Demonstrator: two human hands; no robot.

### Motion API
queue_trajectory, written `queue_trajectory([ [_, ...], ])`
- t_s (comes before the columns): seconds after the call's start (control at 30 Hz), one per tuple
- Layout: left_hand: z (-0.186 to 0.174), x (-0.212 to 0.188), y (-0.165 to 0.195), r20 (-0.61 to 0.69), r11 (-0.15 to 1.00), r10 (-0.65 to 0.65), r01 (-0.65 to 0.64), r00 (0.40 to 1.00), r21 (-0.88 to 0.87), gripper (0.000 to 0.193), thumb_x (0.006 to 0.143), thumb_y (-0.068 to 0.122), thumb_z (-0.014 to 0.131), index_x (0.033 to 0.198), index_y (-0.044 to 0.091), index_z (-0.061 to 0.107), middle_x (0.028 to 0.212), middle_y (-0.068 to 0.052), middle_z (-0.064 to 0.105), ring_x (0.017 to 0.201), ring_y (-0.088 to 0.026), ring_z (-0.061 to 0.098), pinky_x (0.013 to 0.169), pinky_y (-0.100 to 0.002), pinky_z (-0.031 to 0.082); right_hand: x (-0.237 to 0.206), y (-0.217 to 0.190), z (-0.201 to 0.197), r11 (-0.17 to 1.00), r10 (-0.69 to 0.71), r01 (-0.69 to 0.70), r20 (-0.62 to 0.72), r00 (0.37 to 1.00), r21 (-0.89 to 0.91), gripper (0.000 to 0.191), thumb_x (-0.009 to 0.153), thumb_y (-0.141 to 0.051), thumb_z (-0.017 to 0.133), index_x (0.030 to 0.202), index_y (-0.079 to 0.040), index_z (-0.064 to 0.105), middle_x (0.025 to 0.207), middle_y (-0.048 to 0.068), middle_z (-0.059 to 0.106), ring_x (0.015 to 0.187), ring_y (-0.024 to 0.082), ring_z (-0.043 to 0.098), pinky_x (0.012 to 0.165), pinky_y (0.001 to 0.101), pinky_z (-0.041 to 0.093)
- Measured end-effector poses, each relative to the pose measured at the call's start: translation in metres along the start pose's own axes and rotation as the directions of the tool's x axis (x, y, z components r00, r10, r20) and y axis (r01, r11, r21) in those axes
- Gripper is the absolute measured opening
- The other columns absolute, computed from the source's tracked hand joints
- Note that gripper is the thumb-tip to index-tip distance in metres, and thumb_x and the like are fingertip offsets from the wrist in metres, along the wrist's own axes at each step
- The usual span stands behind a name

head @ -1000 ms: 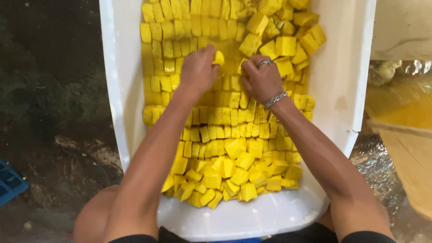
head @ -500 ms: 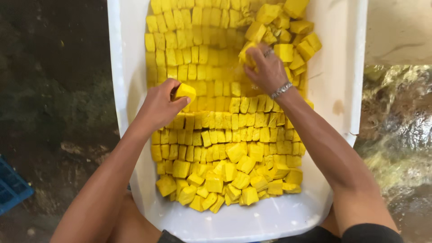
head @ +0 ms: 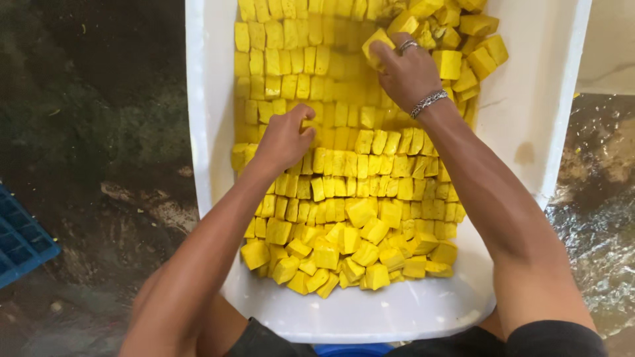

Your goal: The person washes yellow tofu cubes in a large tub of yellow-tinted water, gathering handfuls from the water. They transfer the cubes by hand into a white tray and arrange them in neat rows, filling the tray.

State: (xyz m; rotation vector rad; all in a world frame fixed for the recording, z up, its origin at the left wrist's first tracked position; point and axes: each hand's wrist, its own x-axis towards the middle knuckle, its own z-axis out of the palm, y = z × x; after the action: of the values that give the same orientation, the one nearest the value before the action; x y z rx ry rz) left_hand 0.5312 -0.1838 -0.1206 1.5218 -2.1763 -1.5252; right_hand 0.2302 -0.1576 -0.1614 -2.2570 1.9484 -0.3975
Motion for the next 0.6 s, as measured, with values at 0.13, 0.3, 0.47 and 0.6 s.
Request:
queue_trajectory([
  [0.13, 0.012, 0.001, -0.008, -0.085, 0.998, 0.068, -0.068, 0.994, 0.012, 0.031, 0.086, 0.015, 0.07, 0.115, 0.002, 0.067, 0.097, -0.024, 0.072, 0.094, -0.042, 0.069, 0.084, -0.048, 0.055, -0.019, -0.047, -0.007, 0.934, 0.046, -0.097, 0.153, 0.987, 0.343, 0.049, 0.088, -0.023, 0.082, 0.132, -0.016, 0.06, 0.114, 0.011, 0.072, 0.087, 0.029, 0.074, 0.077, 0.0441, 0.058],
  [0.3, 0.02, -0.001, -0.003, -0.09, 0.995, 0.095, -0.092, 0.991, 0.039, 0.036, 0.085, 0.012, 0.067, 0.12, 0.003, 0.067, 0.107, -0.025, 0.072, 0.101, -0.041, 0.069, 0.091, -0.046, 0.054, -0.042, -0.106, -0.019, 0.981, -0.155, 0.08, 0.474, 0.867, 0.174, 0.049, 0.087, -0.023, 0.076, 0.134, -0.023, 0.062, 0.129, 0.02, 0.062, 0.093, 0.036, 0.07, 0.083, 0.0449, 0.055],
  [0.47, 0.027, 0.007, 0.014, 0.185, 0.984, -0.069, 0.037, 0.98, 0.175, 0.037, 0.087, 0.017, 0.069, 0.121, 0.003, 0.066, 0.111, -0.025, 0.07, 0.107, -0.043, 0.063, 0.092, -0.049, 0.052, -0.027, -0.111, -0.031, 0.998, -0.053, 0.053, 0.698, 0.714, 0.022, 0.037, 0.096, -0.037, 0.068, 0.13, -0.025, 0.059, 0.133, 0.015, 0.06, 0.11, 0.035, 0.066, 0.085, 0.0534, 0.052],
  [0.6, 0.024, 0.021, 0.015, 0.194, 0.971, 0.014, -0.06, 0.981, 0.232, 0.039, 0.085, 0.018, 0.073, 0.121, 0.005, 0.067, 0.112, -0.024, 0.071, 0.108, -0.041, 0.065, 0.093, -0.049, 0.052, -0.019, -0.098, -0.028, 0.948, -0.032, -0.182, 0.647, 0.762, 0.26, 0.055, 0.083, -0.024, 0.073, 0.134, -0.013, 0.055, 0.125, 0.016, 0.065, 0.109, 0.038, 0.064, 0.091, 0.049, 0.051],
])
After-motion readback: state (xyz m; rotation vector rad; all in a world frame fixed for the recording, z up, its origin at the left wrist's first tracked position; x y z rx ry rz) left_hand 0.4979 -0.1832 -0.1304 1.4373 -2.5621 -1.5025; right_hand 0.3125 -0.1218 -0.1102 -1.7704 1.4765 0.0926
